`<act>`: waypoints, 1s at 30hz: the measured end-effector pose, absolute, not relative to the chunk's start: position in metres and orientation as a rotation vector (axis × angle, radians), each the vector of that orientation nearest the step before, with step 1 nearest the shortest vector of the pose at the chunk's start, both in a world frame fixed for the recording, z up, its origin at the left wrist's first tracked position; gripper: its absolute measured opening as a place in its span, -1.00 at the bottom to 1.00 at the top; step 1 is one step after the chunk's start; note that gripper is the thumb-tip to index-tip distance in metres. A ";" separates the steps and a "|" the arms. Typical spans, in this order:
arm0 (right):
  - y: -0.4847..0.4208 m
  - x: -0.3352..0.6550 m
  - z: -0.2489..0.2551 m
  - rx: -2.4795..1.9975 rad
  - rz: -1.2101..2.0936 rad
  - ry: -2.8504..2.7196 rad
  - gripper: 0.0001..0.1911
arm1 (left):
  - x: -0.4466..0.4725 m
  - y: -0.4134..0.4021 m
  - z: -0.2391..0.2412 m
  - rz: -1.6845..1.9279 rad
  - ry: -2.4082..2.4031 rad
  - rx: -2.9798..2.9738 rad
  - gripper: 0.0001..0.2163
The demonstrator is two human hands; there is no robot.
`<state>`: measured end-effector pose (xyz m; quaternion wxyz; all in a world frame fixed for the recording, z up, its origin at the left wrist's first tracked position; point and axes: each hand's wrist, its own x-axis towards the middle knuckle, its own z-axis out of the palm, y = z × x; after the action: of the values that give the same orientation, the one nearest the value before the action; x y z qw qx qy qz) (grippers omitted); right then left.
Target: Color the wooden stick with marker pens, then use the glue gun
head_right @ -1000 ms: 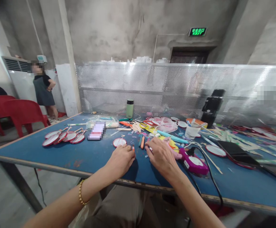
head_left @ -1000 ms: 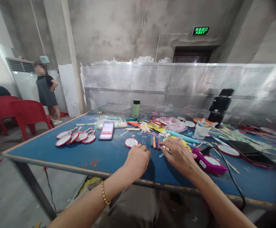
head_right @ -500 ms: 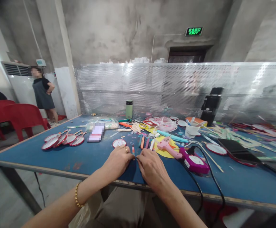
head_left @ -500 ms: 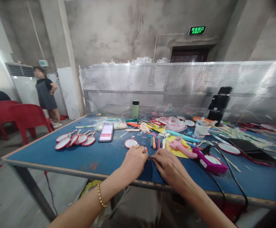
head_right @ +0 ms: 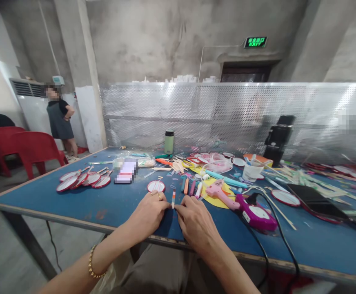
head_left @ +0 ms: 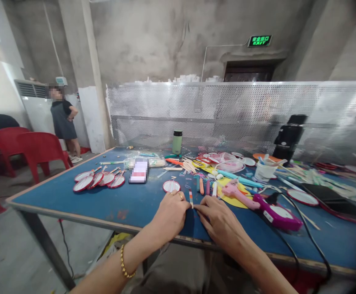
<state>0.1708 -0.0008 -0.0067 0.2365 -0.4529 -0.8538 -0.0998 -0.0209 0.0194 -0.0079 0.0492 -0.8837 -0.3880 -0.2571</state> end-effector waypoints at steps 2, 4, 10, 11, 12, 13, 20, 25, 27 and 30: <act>-0.001 0.170 -0.007 -1.249 -0.294 -2.336 -0.77 | -0.021 0.020 -0.007 -0.784 -1.189 -2.695 -0.72; -0.001 0.170 -0.007 -1.249 -0.304 -2.329 -0.78 | -0.021 0.019 -0.006 -0.782 -1.197 -2.697 -0.73; -0.002 0.172 -0.010 -1.221 -0.292 -2.346 -0.79 | -0.022 0.012 -0.007 -0.800 -1.254 -2.678 -0.74; -0.002 0.173 -0.010 -1.222 -0.302 -2.350 -0.79 | -0.022 0.010 -0.008 -0.806 -1.259 -2.675 -0.75; -0.002 0.173 -0.011 -1.220 -0.312 -2.351 -0.78 | -0.022 0.009 -0.009 -0.816 -1.262 -2.673 -0.75; -0.001 0.173 -0.012 -1.218 -0.322 -2.352 -0.78 | -0.022 0.008 -0.010 -0.827 -1.261 -2.671 -0.75; 0.000 0.174 -0.015 -1.150 -0.421 -2.328 -0.73 | -0.020 0.009 -0.015 -0.883 -1.254 -2.647 -0.79; -0.003 0.174 -0.013 -1.028 -0.432 -2.335 -0.74 | -0.020 0.008 -0.014 -0.857 -1.240 -2.617 -0.81; -0.004 0.174 -0.012 -1.037 -0.404 -2.355 -0.74 | -0.020 0.007 -0.014 -0.864 -1.235 -2.628 -0.81; -0.004 0.173 -0.011 -1.075 -0.353 -2.367 -0.71 | -0.020 0.007 -0.015 -0.865 -1.251 -2.644 -0.80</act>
<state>0.1730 -0.0044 -0.0111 0.2559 -0.3961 -0.8722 -0.1302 -0.0203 0.0066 -0.0148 0.0458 -0.8660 -0.4096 -0.2832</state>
